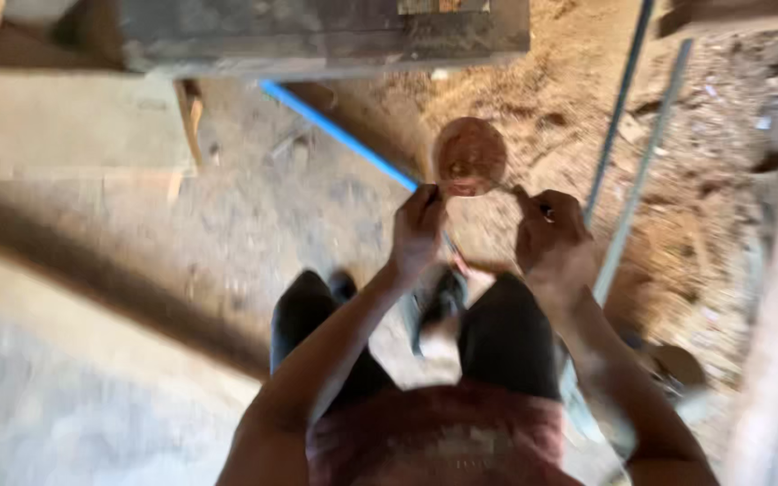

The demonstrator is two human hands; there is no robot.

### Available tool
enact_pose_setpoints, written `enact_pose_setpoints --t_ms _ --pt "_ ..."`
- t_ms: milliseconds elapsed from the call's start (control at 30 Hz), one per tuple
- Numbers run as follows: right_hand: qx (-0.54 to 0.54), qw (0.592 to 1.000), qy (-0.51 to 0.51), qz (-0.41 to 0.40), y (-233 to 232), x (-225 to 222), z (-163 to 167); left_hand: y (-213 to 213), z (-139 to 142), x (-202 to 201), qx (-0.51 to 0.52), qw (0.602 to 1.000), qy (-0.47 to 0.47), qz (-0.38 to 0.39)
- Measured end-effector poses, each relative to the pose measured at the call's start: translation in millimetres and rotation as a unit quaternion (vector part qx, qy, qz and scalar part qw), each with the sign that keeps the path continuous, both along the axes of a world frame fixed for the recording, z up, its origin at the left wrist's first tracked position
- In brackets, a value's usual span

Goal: The person sits on the floor holding a bowl of reddish wood filler and uses a small stick to dab filler into holes and gaps along the edge of a wooden cabinet frame. They work along the frame section by section, then stand and reposition the cabinet before continuing to fill spots.

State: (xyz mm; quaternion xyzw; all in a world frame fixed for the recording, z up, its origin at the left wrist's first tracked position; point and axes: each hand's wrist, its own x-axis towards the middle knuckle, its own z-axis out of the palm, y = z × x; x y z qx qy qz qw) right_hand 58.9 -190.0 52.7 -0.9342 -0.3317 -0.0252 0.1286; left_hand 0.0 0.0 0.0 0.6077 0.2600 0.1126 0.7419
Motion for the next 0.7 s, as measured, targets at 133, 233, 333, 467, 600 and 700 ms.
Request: enact_pose_setpoints --t_ms 133,233,333,467,600,700 --pt "0.056 0.995 -0.015 0.077 26.0 -39.4 120.7 -0.1 84.3 -67.2 0.049 0.997 -0.052 0.008" --pt "0.043 0.991 0.004 0.13 29.1 -66.8 204.6 7.5 154.1 -122.0 0.223 0.965 -0.131 0.044" --pt "0.062 0.982 0.003 0.181 28.8 -86.8 273.4 4.4 218.6 -174.0 0.21 0.967 -0.105 0.093" --pt "0.111 0.965 0.055 0.233 27.6 -104.8 339.3 0.7 297.8 -243.3 -0.166 0.975 -0.055 0.14" --pt "0.146 0.929 0.106 0.322 35.1 -117.2 379.2 -31.8 359.9 -293.1 -0.214 0.946 -0.08 0.228" --pt "0.179 0.896 0.077 0.398 41.2 -127.0 400.9 -74.5 396.2 -317.8 -0.192 0.931 -0.068 0.303"
